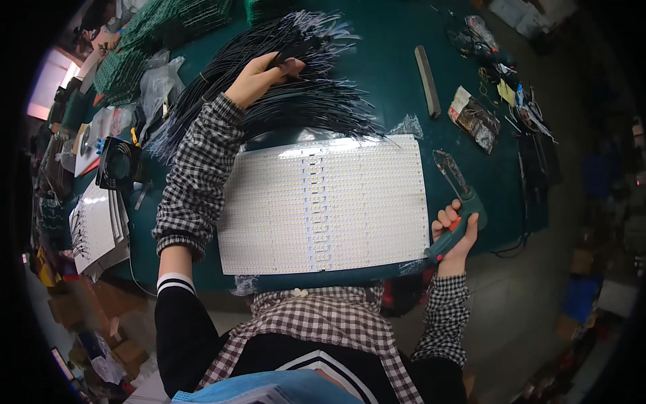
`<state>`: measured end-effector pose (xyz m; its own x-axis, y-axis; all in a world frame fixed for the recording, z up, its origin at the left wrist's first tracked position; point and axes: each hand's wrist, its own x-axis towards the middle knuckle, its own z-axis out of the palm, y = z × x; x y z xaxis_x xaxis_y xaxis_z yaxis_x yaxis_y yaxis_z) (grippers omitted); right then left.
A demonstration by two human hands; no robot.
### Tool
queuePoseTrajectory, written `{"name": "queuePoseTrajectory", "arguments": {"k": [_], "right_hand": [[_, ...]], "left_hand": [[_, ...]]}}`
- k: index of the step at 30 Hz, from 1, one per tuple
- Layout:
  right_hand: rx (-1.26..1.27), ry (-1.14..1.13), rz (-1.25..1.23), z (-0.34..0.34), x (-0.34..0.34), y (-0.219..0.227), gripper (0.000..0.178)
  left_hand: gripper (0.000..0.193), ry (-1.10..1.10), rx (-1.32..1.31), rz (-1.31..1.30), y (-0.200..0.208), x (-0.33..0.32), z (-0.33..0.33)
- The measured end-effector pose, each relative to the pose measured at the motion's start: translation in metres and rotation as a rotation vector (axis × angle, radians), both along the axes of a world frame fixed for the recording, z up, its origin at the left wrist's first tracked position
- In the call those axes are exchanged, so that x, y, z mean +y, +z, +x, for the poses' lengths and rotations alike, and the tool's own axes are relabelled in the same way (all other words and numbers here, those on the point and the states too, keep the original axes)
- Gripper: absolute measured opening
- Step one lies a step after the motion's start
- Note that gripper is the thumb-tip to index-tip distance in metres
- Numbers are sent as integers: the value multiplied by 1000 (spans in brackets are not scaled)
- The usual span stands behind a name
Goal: The person uses a soldering iron to attach black wires to a large white LED panel. They hold the wires in place with one hand while applying heat with the soldering iron in the other, working systematically across the panel's surface.
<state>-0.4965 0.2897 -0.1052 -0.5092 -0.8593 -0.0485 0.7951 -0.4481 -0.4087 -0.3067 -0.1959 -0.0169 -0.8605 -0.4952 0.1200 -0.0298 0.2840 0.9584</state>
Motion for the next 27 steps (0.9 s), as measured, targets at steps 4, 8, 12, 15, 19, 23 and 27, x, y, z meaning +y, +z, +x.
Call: {"name": "queuePoseTrajectory", "arguments": {"k": [4,8,12,15,19,23,27], "right_hand": [[19,-8,33,0,0,-3,51],[12,-34,74,1,4,-5,54],[11,-17,66,-1,9,0,54],[1,18,33,-1,3,0,53],[-13,45,7,-3,4,-2,53],[-26,45,1,-4,8,-1,53],[-18,42,1,-2,5,3,51]], "left_hand": [[21,-29,-135,106,40,13,23],[20,248,-220,-865,98,55,52],[15,34,-343,-845,121,117,79],[16,-104,-403,-775,88,159,106],[20,-214,-598,-544,38,193,121],[41,-75,-576,-406,20,199,128],[21,-74,-350,-371,-2,187,146]]}}
